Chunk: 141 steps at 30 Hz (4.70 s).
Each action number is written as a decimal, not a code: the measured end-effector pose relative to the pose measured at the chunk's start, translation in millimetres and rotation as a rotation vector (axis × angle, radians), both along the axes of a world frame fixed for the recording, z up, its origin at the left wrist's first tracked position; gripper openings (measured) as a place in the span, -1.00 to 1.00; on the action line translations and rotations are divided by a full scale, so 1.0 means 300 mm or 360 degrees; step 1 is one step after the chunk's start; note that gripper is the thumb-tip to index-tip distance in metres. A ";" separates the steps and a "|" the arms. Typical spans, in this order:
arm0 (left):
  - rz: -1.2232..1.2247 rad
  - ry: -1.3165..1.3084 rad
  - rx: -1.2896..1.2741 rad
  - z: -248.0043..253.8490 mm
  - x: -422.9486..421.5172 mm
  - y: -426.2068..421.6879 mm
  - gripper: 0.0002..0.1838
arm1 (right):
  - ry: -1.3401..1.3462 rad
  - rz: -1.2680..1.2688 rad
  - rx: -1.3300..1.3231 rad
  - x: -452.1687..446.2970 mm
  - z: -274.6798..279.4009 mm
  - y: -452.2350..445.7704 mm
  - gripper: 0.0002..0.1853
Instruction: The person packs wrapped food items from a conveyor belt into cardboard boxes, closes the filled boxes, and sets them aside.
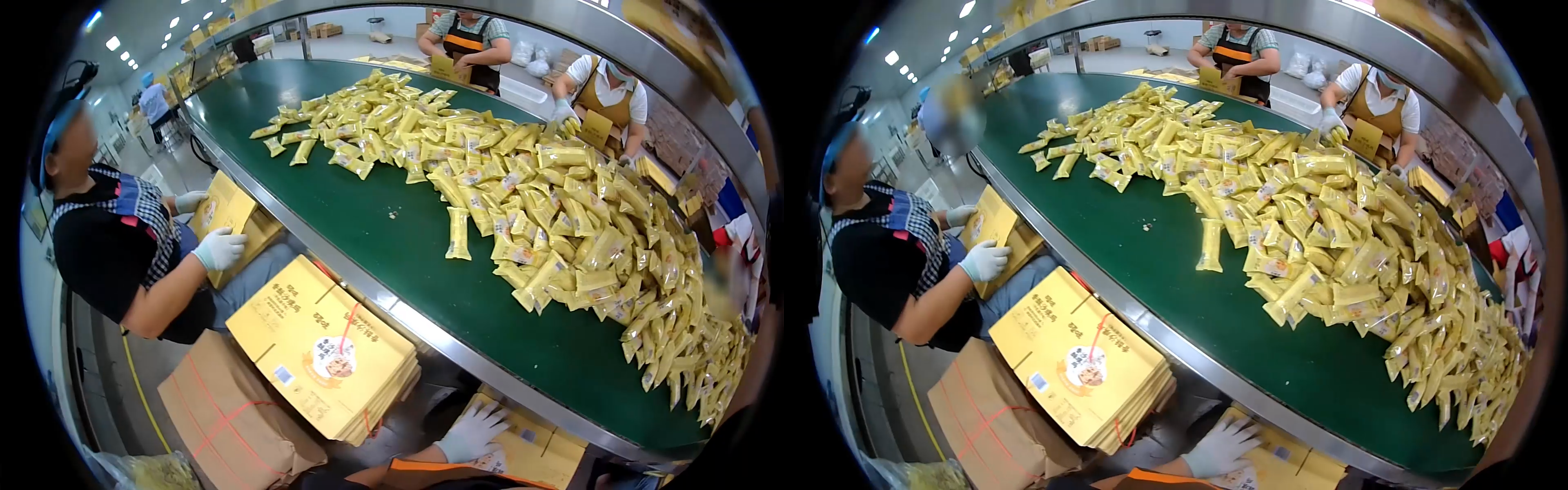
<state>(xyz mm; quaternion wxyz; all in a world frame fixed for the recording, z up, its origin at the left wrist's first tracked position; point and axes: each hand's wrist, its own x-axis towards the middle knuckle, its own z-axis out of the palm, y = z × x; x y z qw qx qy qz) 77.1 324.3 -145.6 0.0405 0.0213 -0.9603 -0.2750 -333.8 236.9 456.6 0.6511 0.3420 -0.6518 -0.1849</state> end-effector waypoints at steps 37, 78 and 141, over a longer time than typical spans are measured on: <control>0.0091 -0.0006 0.0034 0.040 -0.019 0.061 -0.40 | -0.1720 0.0954 -0.0400 -0.584 -0.060 -0.137 -0.59; -0.0027 0.0078 -0.0146 -0.171 -0.044 0.154 -0.38 | -0.1696 0.0434 -0.0952 0.055 -0.168 -0.520 -0.58; 0.0682 -0.0194 0.1071 0.022 0.166 0.215 -0.15 | -0.4318 0.1214 -0.1595 0.865 -2.089 1.849 -0.34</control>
